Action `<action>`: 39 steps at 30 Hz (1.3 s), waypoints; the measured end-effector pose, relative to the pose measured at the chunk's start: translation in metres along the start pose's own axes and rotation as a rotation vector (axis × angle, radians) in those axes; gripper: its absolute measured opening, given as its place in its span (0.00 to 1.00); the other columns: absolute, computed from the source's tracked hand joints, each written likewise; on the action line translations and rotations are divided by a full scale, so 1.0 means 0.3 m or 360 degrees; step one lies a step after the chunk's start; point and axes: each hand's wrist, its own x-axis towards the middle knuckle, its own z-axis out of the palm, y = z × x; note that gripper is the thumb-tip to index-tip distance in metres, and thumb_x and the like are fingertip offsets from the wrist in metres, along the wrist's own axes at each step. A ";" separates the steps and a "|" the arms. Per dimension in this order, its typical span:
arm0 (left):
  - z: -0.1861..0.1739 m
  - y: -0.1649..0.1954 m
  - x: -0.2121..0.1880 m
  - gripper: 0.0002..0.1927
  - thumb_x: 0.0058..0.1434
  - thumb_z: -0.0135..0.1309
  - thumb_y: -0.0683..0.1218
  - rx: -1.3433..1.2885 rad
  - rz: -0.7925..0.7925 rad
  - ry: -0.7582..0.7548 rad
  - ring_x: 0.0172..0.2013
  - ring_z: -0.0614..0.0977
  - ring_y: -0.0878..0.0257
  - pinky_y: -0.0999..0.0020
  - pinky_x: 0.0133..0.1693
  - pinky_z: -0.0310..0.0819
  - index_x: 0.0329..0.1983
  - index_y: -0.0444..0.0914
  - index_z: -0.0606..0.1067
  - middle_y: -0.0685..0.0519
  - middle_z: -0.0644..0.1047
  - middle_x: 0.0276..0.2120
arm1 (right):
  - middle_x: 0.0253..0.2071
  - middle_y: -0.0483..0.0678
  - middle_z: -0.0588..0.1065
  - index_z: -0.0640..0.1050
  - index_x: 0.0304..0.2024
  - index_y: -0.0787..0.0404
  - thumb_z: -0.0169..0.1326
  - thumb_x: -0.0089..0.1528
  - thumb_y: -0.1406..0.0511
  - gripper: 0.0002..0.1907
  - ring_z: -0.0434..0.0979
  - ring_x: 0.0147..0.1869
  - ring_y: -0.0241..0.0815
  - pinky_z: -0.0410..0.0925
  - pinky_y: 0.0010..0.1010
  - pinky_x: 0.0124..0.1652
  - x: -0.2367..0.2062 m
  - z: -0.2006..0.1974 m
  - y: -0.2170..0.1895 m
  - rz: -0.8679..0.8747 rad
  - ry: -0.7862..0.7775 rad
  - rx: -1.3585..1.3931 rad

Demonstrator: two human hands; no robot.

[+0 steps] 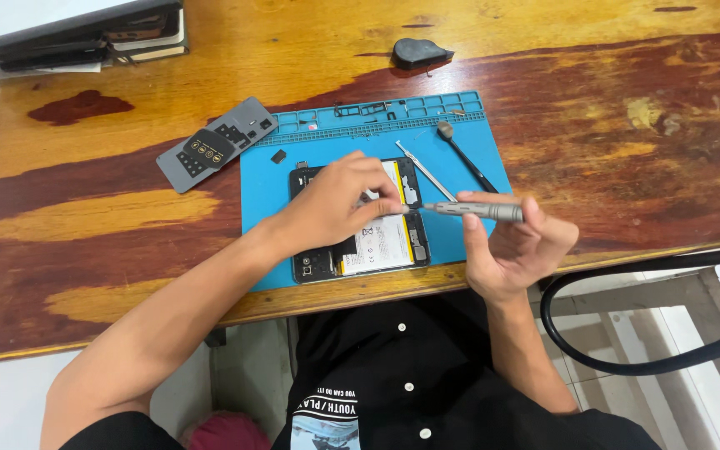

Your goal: The person cleans the interior of a disassembled smartphone, brushing the frame, battery and internal components with a brush, then uses a screwdriver to drive screws into the phone body on a blue repair mat.

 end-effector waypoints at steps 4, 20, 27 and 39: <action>0.031 -0.013 0.010 0.11 0.67 0.59 0.49 -0.0333 -0.0445 0.0225 0.25 0.72 0.74 0.74 0.24 0.65 0.39 0.36 0.81 0.57 0.79 0.28 | 0.49 0.67 0.74 0.56 0.61 0.55 0.54 0.64 0.83 0.33 0.84 0.51 0.56 0.78 0.37 0.47 -0.007 0.007 0.008 -0.0098 -0.0102 0.0055; 0.046 -0.015 0.010 0.16 0.70 0.53 0.52 -0.0598 -0.0616 0.0243 0.20 0.68 0.80 0.78 0.21 0.60 0.40 0.34 0.81 0.62 0.77 0.25 | 0.46 0.70 0.76 0.55 0.61 0.54 0.55 0.63 0.83 0.35 0.84 0.50 0.57 0.80 0.39 0.48 0.012 0.017 -0.002 -0.0139 -0.0192 0.0008; 0.045 -0.016 0.010 0.16 0.70 0.53 0.52 -0.0579 -0.0634 0.0221 0.21 0.68 0.79 0.77 0.21 0.61 0.39 0.35 0.81 0.62 0.76 0.25 | 0.47 0.69 0.76 0.54 0.64 0.54 0.56 0.63 0.83 0.36 0.84 0.51 0.57 0.80 0.40 0.50 0.010 0.015 0.003 -0.0148 -0.0204 0.0014; 0.042 -0.017 0.010 0.16 0.72 0.52 0.52 -0.0494 -0.0535 0.0206 0.25 0.72 0.77 0.77 0.25 0.67 0.39 0.34 0.81 0.60 0.78 0.26 | 0.46 0.69 0.76 0.55 0.63 0.53 0.56 0.63 0.83 0.36 0.84 0.51 0.57 0.80 0.40 0.49 0.018 0.019 0.004 -0.0174 -0.0225 -0.0004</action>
